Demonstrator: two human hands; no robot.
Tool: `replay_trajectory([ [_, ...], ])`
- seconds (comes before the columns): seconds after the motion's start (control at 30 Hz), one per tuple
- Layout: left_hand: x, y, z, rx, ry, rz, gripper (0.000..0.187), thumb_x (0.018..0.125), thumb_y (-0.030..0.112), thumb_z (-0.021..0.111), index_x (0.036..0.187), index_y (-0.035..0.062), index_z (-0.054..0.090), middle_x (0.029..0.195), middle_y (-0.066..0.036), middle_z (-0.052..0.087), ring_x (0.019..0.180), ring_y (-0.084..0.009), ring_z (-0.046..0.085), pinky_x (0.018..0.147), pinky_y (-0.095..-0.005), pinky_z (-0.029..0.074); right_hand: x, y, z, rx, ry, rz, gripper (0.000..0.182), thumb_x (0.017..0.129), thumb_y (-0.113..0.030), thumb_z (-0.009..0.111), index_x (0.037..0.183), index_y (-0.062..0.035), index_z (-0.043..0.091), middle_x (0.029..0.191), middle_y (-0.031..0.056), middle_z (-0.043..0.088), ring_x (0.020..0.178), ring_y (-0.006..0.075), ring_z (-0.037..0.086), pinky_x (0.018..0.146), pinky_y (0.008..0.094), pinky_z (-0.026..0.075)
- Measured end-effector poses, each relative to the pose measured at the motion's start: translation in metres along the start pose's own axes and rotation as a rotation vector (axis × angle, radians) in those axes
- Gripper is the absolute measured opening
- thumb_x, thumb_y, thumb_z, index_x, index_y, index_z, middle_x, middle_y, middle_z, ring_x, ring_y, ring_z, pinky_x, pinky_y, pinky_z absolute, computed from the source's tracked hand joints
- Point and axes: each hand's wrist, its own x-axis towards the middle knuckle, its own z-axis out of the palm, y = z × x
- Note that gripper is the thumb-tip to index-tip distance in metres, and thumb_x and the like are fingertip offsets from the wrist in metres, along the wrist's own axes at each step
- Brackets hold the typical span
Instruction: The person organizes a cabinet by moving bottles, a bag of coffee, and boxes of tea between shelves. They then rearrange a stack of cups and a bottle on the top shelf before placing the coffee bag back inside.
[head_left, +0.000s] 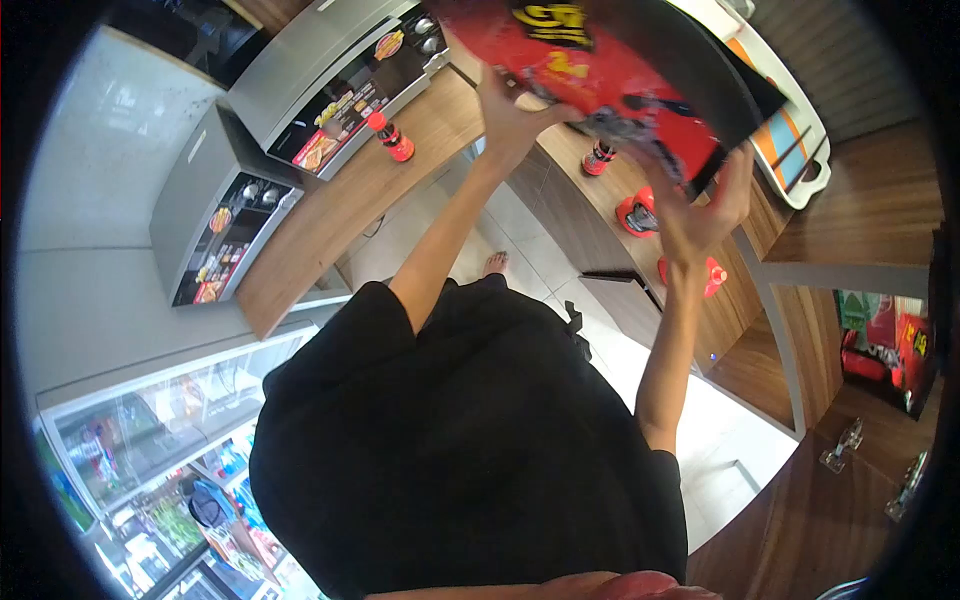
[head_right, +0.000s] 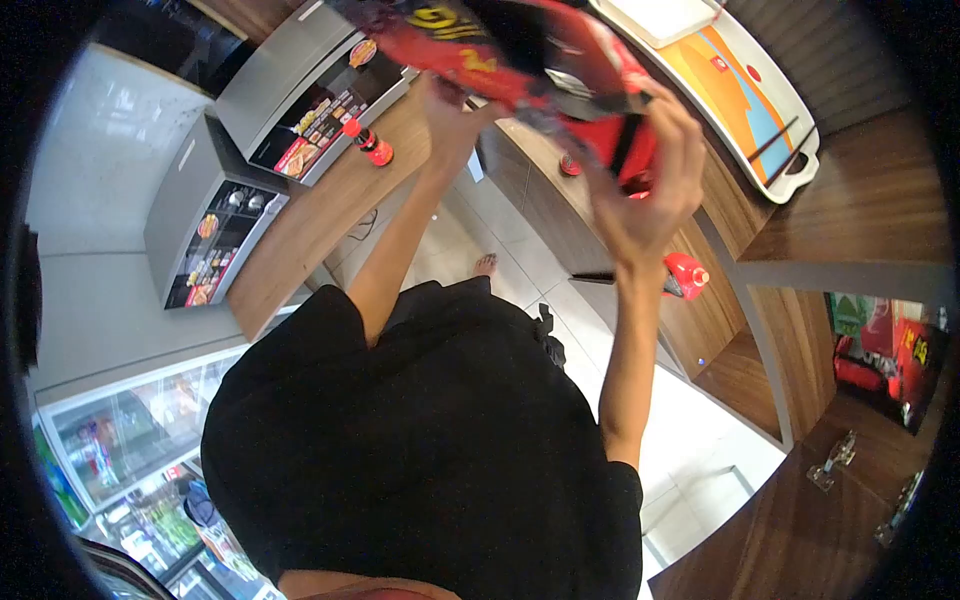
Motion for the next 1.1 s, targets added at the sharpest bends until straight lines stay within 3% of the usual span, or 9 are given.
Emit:
replay_trajectory([
  [0.1,-0.047,0.014,-0.042,-0.115,0.19,-0.077,0.091,0.062,0.018,0.095,0.134,0.0027,0.041,0.125,-0.009,0.057,0.112,-0.0223,0.062,0.095,-0.0358,0.053,-0.006,-0.04,0.017,0.086,-0.078,-0.074,0.062,0.057,-0.015,0.092,0.111,-0.002,0.065,0.111,0.014,0.066,0.106,0.0315,0.063,0.09,0.0405,0.047],
  [0.23,-0.108,0.032,-0.082,-0.144,0.466,-0.167,0.092,0.065,0.02,0.094,0.137,0.0016,0.039,0.128,-0.01,0.057,0.113,-0.0231,0.061,0.097,-0.0363,0.051,-0.036,-0.051,0.058,0.229,-0.312,0.014,0.064,0.054,-0.016,0.091,0.111,-0.0023,0.065,0.112,0.0146,0.065,0.107,0.0332,0.061,0.093,0.0408,0.046],
  [0.4,-0.167,0.019,-0.123,0.357,0.389,-0.438,0.088,0.063,0.02,0.094,0.131,0.0001,0.041,0.123,-0.012,0.06,0.111,-0.0219,0.061,0.096,-0.0353,0.051,-0.093,-0.008,0.112,0.336,-0.502,0.323,0.061,0.055,-0.012,0.09,0.109,-0.0005,0.064,0.12,0.0163,0.063,0.113,0.0365,0.057,0.097,0.0444,0.045],
  [0.47,-0.158,0.012,-0.12,0.459,0.407,-0.378,0.089,0.06,0.026,0.096,0.126,-0.0013,0.043,0.119,-0.013,0.062,0.106,-0.0228,0.063,0.093,-0.0354,0.052,-0.131,0.027,0.137,0.274,-0.533,0.296,0.059,0.055,-0.013,0.091,0.107,-0.0007,0.064,0.118,0.0165,0.062,0.112,0.0363,0.055,0.096,0.0446,0.044],
  [0.57,-0.147,-0.036,-0.133,0.612,0.369,-0.493,0.096,0.054,0.034,0.098,0.125,-0.0032,0.044,0.118,-0.017,0.061,0.106,-0.0262,0.063,0.092,-0.0369,0.052,-0.156,0.061,0.167,0.152,-0.488,0.327,0.06,0.055,-0.019,0.093,0.104,-0.0003,0.065,0.112,0.0163,0.058,0.107,0.0349,0.054,0.093,0.0439,0.044],
  [0.6,-0.136,-0.052,-0.139,0.643,0.364,-0.501,0.103,0.049,0.041,0.098,0.123,-0.0053,0.044,0.117,-0.021,0.06,0.108,-0.0319,0.062,0.092,-0.0407,0.051,-0.161,0.069,0.177,0.105,-0.458,0.354,0.06,0.055,-0.022,0.095,0.104,-0.0001,0.066,0.109,0.0161,0.057,0.105,0.0343,0.053,0.092,0.0435,0.044],
  [0.73,-0.09,-0.12,-0.165,0.809,0.147,-0.609,0.11,0.046,0.051,0.096,0.125,-0.0055,0.044,0.118,-0.023,0.055,0.114,-0.0393,0.055,0.098,-0.0478,0.045,-0.168,0.108,0.22,0.001,-0.412,0.348,0.056,0.06,-0.022,0.093,0.106,-0.0058,0.066,0.107,0.0148,0.049,0.1,0.0347,0.053,0.088,0.0431,0.044],
  [0.97,-0.033,-0.2,-0.205,0.829,0.156,-0.646,0.117,0.049,0.055,0.092,0.134,-0.0049,0.04,0.13,-0.023,0.047,0.125,-0.0408,0.046,0.104,-0.0492,0.041,-0.156,0.172,0.317,-0.027,-0.574,0.486,0.054,0.072,-0.031,0.088,0.112,-0.0073,0.062,0.103,0.0132,0.046,0.095,0.0322,0.052,0.085,0.0409,0.045],
  [1.1,-0.034,-0.226,-0.235,0.971,0.174,-0.698,0.116,0.061,0.041,0.091,0.144,-0.0085,0.027,0.141,-0.028,0.039,0.131,-0.0441,0.039,0.109,-0.0507,0.036,-0.177,0.196,0.374,0.023,-0.639,0.51,0.053,0.077,-0.038,0.083,0.114,-0.005,0.061,0.1,0.0125,0.046,0.093,0.0303,0.051,0.081,0.0404,0.045],
])
